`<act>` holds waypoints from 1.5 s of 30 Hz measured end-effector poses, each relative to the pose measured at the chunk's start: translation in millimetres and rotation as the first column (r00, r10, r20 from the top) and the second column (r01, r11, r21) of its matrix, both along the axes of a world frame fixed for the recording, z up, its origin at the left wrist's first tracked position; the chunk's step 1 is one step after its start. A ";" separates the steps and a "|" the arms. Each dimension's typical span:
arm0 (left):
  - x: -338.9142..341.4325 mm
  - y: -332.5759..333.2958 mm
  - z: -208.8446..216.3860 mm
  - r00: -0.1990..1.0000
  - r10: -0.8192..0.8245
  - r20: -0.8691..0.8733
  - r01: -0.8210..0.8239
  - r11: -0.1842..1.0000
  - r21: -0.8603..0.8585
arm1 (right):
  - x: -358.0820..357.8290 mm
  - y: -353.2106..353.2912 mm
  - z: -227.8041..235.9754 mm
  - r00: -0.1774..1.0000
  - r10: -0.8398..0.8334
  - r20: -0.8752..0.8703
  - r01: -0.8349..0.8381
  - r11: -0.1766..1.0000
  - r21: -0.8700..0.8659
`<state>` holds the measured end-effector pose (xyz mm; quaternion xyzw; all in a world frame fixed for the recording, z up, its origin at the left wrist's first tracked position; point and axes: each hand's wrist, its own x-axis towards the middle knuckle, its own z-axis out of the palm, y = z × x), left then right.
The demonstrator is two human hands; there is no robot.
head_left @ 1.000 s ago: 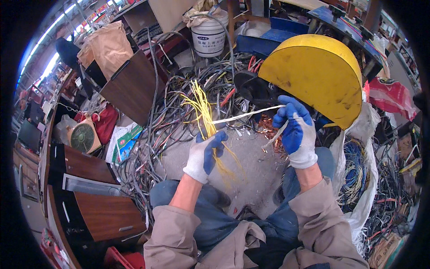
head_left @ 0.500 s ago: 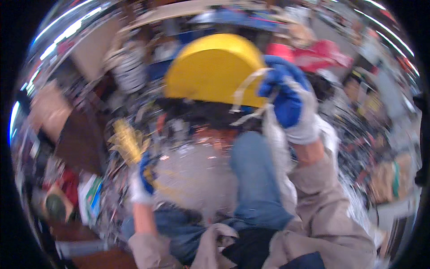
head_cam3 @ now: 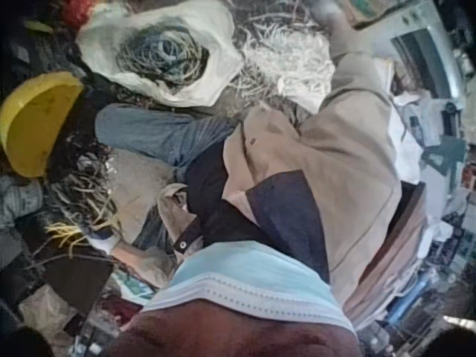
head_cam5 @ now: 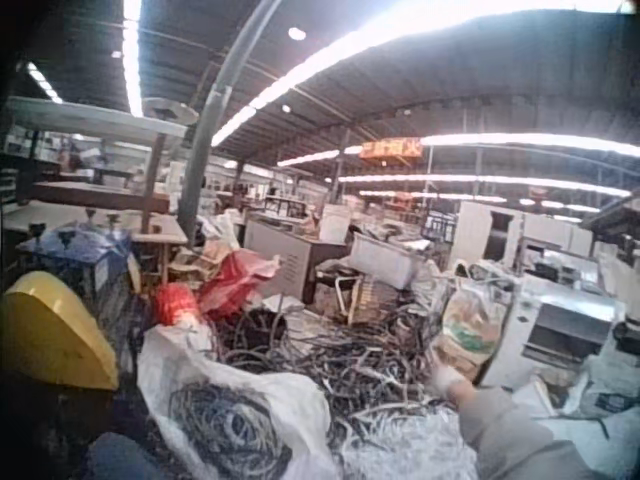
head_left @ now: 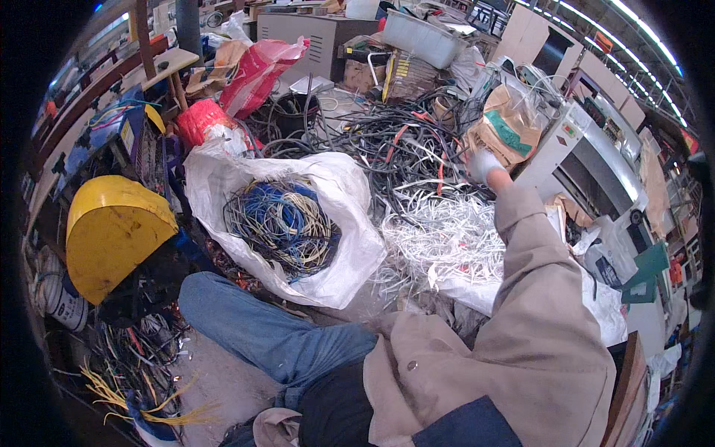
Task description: The person sits on the floor and strips insulation from various electrical wires by hand. They separate the exposed copper strands and place them into a white bag, while discarding the plastic insulation onto the floor.
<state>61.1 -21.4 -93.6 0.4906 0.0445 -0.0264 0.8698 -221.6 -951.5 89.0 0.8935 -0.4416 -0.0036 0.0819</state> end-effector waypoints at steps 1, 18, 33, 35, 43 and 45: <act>-0.5 -6.9 10.4 0.998 -0.068 0.008 0.068 0.998 0.019 | -26.2 -0.9 -16.8 0.965 -0.149 -0.215 0.132 0.987 -0.095; -13.7 -305.3 284.2 0.854 -0.098 0.511 0.101 0.995 0.021 | 252.0 468.3 73.0 0.115 0.204 0.972 -0.978 -0.150 0.147; 46.2 -400.8 334.8 -0.091 -0.560 0.824 -0.666 0.649 0.368 | 287.2 352.0 124.0 -0.075 0.466 0.882 -0.977 0.143 -0.158; 54.6 -387.6 334.7 -0.051 -0.644 0.763 -0.693 0.573 0.437 | 290.8 327.3 134.0 -0.128 0.269 0.955 -0.959 0.212 -0.188; 80.1 -277.1 232.2 0.813 -0.535 0.230 0.254 0.681 0.687 | 334.2 260.4 -7.6 -0.110 0.104 0.989 -0.754 0.640 -0.151; 76.1 -245.0 197.0 0.943 -0.332 0.026 0.275 0.822 0.498 | 322.9 279.8 -108.6 0.148 0.430 0.891 -0.701 0.681 -0.212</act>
